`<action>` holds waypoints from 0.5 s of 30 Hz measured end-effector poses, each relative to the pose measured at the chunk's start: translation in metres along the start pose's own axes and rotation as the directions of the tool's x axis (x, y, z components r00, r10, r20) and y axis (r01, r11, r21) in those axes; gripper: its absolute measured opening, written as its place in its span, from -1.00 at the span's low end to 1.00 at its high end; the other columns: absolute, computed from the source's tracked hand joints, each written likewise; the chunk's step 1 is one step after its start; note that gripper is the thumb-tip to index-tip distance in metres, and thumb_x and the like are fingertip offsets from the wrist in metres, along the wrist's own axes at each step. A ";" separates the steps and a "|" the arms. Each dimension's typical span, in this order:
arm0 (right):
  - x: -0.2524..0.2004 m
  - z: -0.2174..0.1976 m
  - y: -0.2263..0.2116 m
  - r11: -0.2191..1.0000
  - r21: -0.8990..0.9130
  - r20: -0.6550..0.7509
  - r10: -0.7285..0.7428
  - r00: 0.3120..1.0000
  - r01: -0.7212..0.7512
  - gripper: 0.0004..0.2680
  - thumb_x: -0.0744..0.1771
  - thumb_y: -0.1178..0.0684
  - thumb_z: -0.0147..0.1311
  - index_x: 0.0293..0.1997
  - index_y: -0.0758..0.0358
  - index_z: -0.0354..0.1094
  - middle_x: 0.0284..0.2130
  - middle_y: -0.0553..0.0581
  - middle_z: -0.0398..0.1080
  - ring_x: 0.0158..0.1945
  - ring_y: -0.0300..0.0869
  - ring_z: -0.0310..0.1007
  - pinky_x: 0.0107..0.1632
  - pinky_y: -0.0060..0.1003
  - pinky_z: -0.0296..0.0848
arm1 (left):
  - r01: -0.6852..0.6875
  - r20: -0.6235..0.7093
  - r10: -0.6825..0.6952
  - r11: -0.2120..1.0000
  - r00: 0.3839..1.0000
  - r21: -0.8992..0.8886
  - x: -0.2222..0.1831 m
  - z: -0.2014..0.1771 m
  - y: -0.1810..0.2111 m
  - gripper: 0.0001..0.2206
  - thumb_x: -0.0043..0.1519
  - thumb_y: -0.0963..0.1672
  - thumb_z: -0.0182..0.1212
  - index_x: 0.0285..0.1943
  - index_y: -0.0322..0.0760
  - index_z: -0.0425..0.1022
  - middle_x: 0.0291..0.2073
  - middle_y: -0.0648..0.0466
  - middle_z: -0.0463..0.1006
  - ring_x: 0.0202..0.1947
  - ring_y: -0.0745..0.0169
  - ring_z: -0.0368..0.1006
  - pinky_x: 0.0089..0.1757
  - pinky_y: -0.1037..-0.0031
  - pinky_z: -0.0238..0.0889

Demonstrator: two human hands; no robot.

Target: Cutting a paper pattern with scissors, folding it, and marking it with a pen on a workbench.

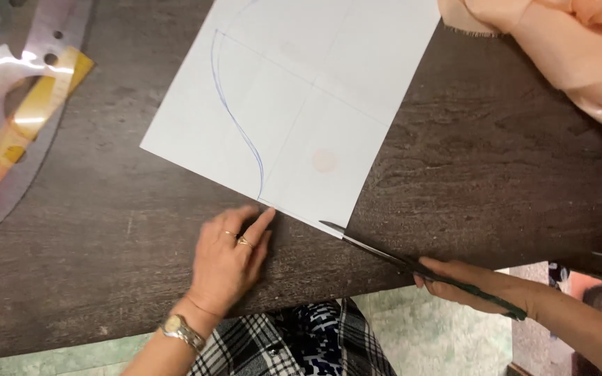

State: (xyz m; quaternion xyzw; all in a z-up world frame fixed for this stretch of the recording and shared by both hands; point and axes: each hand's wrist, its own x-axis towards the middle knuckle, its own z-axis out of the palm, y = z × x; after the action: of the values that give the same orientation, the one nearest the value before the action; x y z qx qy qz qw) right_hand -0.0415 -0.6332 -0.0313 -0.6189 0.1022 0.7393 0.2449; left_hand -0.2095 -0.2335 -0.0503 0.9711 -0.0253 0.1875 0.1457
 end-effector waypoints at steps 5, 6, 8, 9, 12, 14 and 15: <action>-0.002 0.007 -0.010 0.986 -0.147 -0.019 -0.089 0.996 0.085 -0.46 0.24 -0.23 -0.03 0.38 -0.04 -0.02 0.26 -0.07 0.24 0.33 -0.22 0.24 0.34 -0.16 0.28 | 0.909 0.756 -0.510 0.158 0.410 -0.386 0.031 -0.010 0.055 -0.78 0.21 -0.07 0.12 -0.11 -0.18 0.63 -0.67 0.16 0.62 -0.65 0.49 0.47 -0.48 0.65 0.34; -0.006 0.012 -0.016 0.987 -0.142 -0.019 -0.084 0.996 0.081 -0.46 0.24 -0.23 -0.03 0.38 -0.04 -0.02 0.26 -0.07 0.24 0.33 -0.22 0.24 0.34 -0.16 0.28 | 0.910 0.760 -0.506 0.157 0.407 -0.383 0.036 -0.009 0.061 -0.78 0.21 -0.07 0.12 -0.11 -0.18 0.63 -0.67 0.16 0.62 -0.65 0.49 0.47 -0.48 0.65 0.34; -0.014 0.020 -0.030 0.951 -0.285 -0.040 -0.132 0.990 0.115 -0.55 0.26 -0.23 -0.09 0.30 -0.03 0.16 0.09 -0.13 0.39 0.19 -0.33 0.36 0.23 -0.32 0.34 | 0.917 0.917 -0.356 -0.275 0.181 -0.288 0.047 -0.006 0.073 -0.82 0.31 -0.16 0.07 -0.07 -0.32 0.58 -0.64 0.08 0.58 -0.84 0.47 0.24 -0.74 0.74 0.05; -0.014 0.020 -0.032 0.952 -0.283 -0.040 -0.131 0.991 0.114 -0.55 0.26 -0.23 -0.09 0.30 -0.03 0.16 0.09 -0.13 0.39 0.19 -0.33 0.36 0.23 -0.32 0.34 | 0.918 0.918 -0.354 -0.275 0.180 -0.286 0.050 -0.004 0.078 -0.82 0.31 -0.16 0.07 -0.07 -0.32 0.58 -0.64 0.08 0.58 -0.84 0.47 0.24 -0.74 0.74 0.05; -0.008 0.018 -0.027 0.890 -0.430 0.014 -0.163 0.986 0.154 -0.48 0.25 -0.32 -0.17 0.36 -0.05 0.01 0.12 -0.16 0.36 0.20 -0.34 0.35 0.19 -0.29 0.32 | 0.832 0.934 -0.331 -0.476 0.132 -0.286 0.055 0.003 0.090 -0.86 0.30 -0.18 0.09 -0.15 -0.41 0.52 -0.62 -0.02 0.56 -0.84 0.41 0.22 -0.79 0.70 -0.01; 0.003 0.016 -0.014 0.920 -0.232 0.018 -0.320 0.947 0.315 -0.71 0.27 -0.20 -0.03 -0.08 0.13 0.39 -0.21 -0.02 0.39 -0.14 -0.29 0.37 -0.06 -0.26 0.35 | 0.763 0.905 -0.410 -0.548 0.113 -0.343 0.056 0.008 0.095 -0.86 0.26 -0.19 0.13 -0.30 -0.44 0.49 -0.67 -0.06 0.54 -0.85 0.37 0.18 -0.78 0.65 0.00; -0.002 0.019 -0.021 0.920 -0.231 0.016 -0.321 0.947 0.316 -0.71 0.27 -0.20 -0.03 -0.08 0.13 0.39 -0.21 -0.02 0.39 -0.14 -0.29 0.37 -0.06 -0.26 0.35 | 0.764 0.905 -0.409 -0.546 0.115 -0.343 0.055 0.010 0.095 -0.86 0.26 -0.19 0.13 -0.30 -0.44 0.49 -0.67 -0.06 0.54 -0.85 0.37 0.18 -0.78 0.65 0.00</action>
State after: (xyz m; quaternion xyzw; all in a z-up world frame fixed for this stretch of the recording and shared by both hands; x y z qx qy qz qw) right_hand -0.0473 -0.6069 -0.0222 -0.6596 -0.0836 0.6895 0.2872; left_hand -0.1646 -0.3275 -0.0130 0.3973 0.4850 -0.1699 0.7603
